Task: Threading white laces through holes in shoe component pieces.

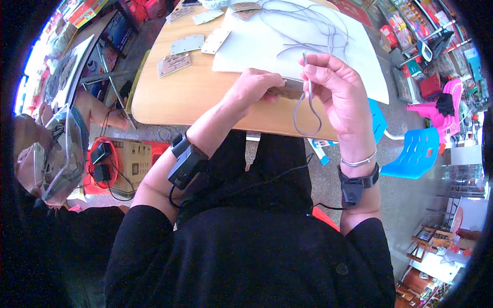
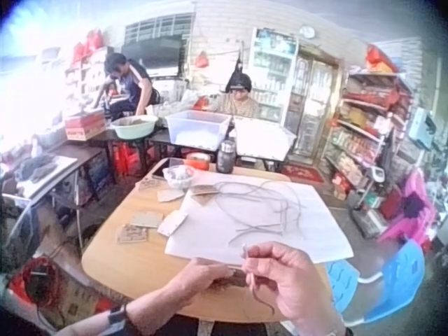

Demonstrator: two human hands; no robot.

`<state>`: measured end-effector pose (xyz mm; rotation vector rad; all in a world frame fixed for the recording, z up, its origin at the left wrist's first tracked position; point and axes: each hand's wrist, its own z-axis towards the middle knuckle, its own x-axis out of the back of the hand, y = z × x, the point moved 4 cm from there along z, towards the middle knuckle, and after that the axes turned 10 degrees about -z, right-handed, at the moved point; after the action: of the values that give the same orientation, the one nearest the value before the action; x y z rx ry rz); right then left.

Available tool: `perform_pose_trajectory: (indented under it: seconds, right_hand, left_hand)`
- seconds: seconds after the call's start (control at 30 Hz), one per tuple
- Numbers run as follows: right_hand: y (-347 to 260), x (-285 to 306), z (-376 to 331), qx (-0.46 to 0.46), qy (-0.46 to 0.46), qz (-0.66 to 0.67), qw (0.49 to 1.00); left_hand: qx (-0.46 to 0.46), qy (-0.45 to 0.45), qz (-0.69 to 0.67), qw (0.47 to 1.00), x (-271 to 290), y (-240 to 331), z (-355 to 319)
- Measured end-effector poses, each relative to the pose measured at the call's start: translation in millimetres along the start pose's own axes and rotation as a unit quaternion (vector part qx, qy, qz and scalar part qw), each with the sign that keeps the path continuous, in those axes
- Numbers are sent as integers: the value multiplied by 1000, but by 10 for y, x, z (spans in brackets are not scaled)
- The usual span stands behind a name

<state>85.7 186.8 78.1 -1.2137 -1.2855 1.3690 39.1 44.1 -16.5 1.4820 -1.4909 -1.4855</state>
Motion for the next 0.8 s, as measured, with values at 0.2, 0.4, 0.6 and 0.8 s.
perform_pose_trajectory:
  seconds: [0.2,0.4,0.6,0.8]
  right_hand:
    - [227,152,276,138,28,-514,846]
    - [249,193,368,46,-55,-499,864]
    - [354,251,496,-5,-165,-411,897]
    - [389,202,472,-19,-211,-346,914]
  left_hand:
    - [7,-29,25,999,31,-43,-6]
    - [10,-59,36,998,54,-20,-18]
    - [24,-108,38,993,94,-38,42]
    - [26,-114,13,993,99,-6,28]
